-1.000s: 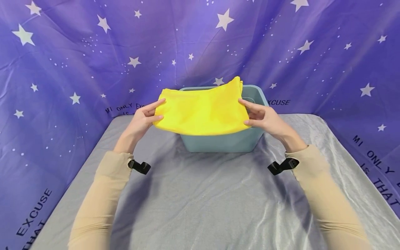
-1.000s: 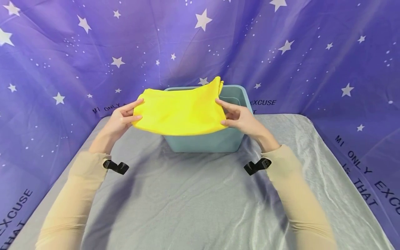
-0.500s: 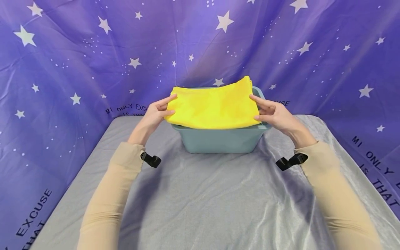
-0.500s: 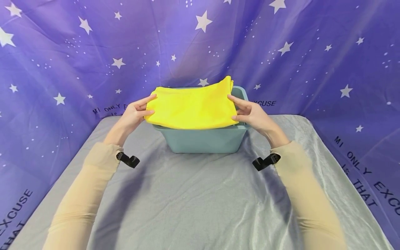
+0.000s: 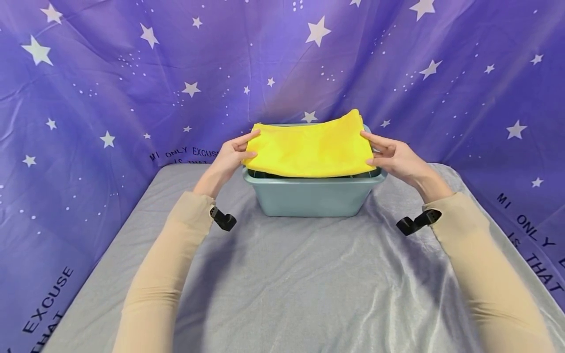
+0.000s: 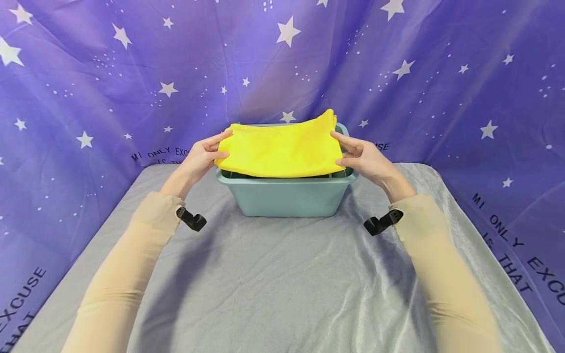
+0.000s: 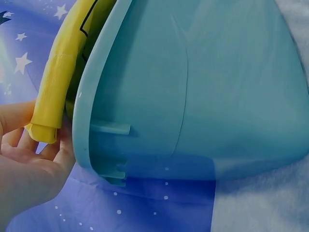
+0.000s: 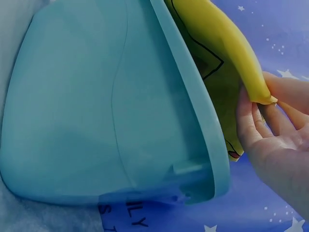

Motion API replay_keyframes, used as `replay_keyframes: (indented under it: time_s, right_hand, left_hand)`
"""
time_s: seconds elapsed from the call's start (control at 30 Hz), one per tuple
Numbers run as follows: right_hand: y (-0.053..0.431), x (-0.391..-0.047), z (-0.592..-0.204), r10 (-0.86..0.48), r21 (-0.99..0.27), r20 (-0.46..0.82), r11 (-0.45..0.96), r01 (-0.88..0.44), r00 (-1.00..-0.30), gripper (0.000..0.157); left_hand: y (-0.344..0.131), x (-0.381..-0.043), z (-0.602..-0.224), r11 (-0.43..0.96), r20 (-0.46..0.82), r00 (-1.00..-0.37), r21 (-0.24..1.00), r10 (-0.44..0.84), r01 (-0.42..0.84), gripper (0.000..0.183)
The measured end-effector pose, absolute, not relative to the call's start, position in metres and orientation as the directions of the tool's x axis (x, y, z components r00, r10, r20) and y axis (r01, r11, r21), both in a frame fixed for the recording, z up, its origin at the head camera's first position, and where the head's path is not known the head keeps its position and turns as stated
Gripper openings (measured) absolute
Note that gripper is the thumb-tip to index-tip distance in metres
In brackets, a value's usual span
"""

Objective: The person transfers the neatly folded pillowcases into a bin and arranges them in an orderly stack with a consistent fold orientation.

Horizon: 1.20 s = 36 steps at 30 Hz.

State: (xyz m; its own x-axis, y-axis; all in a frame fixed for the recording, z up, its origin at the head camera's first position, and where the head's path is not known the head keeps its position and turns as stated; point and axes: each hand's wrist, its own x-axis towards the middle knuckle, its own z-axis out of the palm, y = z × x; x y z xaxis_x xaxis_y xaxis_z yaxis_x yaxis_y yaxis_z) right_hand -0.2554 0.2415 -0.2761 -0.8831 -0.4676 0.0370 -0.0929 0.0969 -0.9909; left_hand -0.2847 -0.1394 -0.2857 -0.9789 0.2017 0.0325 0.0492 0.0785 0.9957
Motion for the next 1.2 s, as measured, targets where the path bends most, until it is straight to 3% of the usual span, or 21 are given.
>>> replay_keyframes:
  time_s: [0.4, 0.8, 1.07, 1.2]
  right_hand:
    - [0.253, -0.268, -0.274, -0.436, -0.989, -0.068, 0.147, 0.004, -0.897, 0.068]
    - [0.257, -0.274, -0.275, -0.434, -0.981, -0.115, 0.193, 0.032, -0.894, 0.070]
    - [0.258, -0.277, -0.278, -0.422, -0.970, -0.116, 0.243, 0.011, -0.899, 0.070]
    - [0.257, -0.277, -0.280, -0.381, -0.927, -0.090, 0.370, -0.062, -0.920, 0.067]
  left_hand:
    - [-0.124, -0.296, -0.285, 0.121, -0.027, -0.981, 0.993, 0.193, -0.004, 0.054]
    - [-0.115, -0.298, -0.285, 0.252, -0.062, -0.981, 0.968, 0.183, -0.014, 0.052]
    - [-0.113, -0.298, -0.286, 0.308, -0.028, -0.981, 0.951, 0.191, 0.033, 0.051]
    - [-0.113, -0.300, -0.289, 0.393, 0.036, -0.986, 0.914, 0.162, 0.098, 0.050]
